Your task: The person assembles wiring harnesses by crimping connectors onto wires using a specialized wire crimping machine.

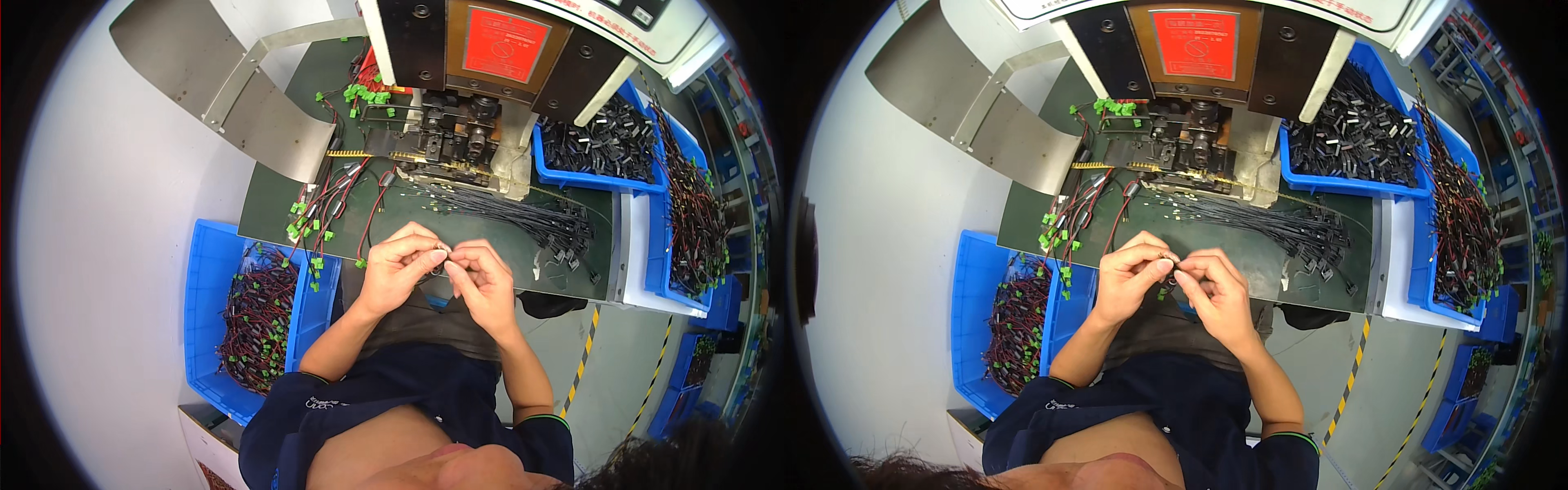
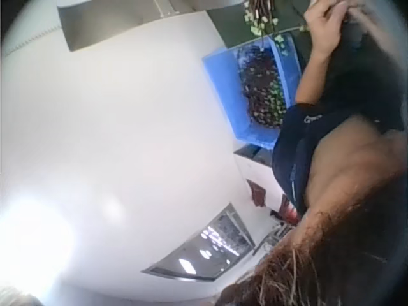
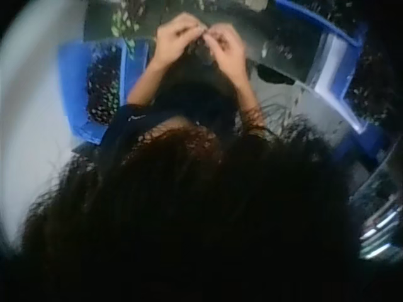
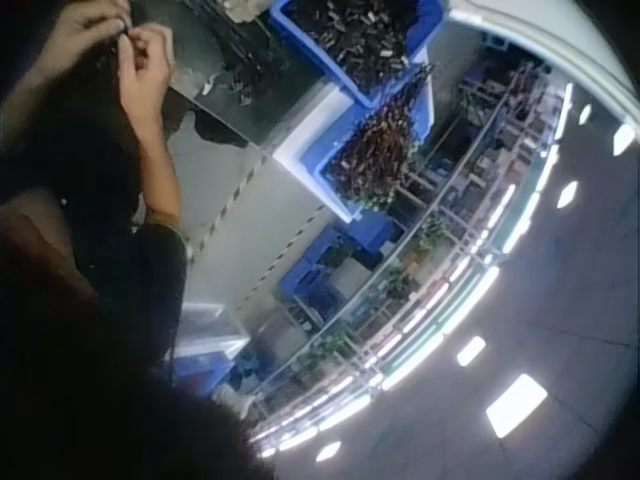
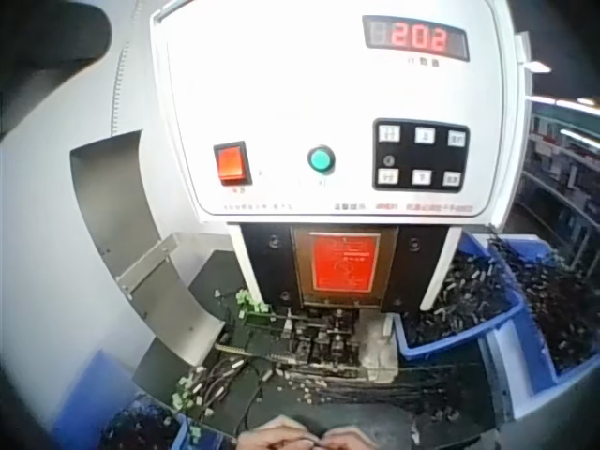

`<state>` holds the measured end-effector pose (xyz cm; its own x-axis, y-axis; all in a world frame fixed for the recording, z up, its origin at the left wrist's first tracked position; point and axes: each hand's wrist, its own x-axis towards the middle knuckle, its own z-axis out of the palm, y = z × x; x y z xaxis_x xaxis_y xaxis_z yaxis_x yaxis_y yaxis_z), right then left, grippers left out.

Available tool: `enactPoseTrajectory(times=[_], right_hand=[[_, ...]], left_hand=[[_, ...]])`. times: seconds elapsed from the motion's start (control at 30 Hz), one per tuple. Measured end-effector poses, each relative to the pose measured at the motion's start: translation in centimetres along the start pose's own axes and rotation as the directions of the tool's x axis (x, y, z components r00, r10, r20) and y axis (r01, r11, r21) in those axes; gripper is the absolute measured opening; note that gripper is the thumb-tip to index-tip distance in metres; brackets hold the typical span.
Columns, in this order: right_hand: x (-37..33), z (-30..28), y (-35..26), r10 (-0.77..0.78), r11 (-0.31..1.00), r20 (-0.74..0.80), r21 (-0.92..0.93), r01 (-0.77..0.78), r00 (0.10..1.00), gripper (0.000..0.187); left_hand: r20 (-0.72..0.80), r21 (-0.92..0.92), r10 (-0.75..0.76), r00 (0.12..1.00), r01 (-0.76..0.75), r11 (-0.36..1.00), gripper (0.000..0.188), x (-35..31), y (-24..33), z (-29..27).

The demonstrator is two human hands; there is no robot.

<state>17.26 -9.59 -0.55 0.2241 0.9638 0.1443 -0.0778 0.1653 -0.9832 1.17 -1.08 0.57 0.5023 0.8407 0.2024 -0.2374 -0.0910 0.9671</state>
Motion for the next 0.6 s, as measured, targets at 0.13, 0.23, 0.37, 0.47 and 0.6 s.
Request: enactPoseTrajectory(times=[0.13, 0.23, 0.37, 0.47, 0.6], right_hand=[[0.9, 0.6, -0.4, -0.04, 0.999, -0.025, 0.001, 0.04, 0.999, 0.01], [0.7, 0.8, -0.2, 0.025, 0.998, -0.018, 0.055, -0.024, 1.0, 0.011], [0.4, 0.9, 0.3, 0.067, 0.982, -0.049, 0.178, -0.057, 0.997, 0.012], [0.3, 1.1, 0.6, 0.066, 0.974, -0.062, 0.221, -0.051, 0.996, 0.012], [0.2, 1.3, 0.7, 0.072, 0.969, -0.066, 0.239, -0.054, 0.995, 0.013]], left_hand=[[-0.047, -0.007, -0.029, 0.998, 0.029, 1.0, 0.011, -0.2, 0.0, 0.1], [-0.069, -0.04, -0.05, 0.996, 0.047, 0.998, 0.015, -0.2, -0.3, -0.2], [-0.075, -0.217, -0.134, 0.988, 0.115, 0.969, 0.018, -0.3, -0.8, -0.4], [-0.036, -0.274, -0.151, 0.988, 0.136, 0.952, 0.019, -0.1, -0.9, -0.6], [-0.051, -0.283, -0.152, 0.987, 0.131, 0.95, 0.022, 0.3, -0.7, -0.5]])
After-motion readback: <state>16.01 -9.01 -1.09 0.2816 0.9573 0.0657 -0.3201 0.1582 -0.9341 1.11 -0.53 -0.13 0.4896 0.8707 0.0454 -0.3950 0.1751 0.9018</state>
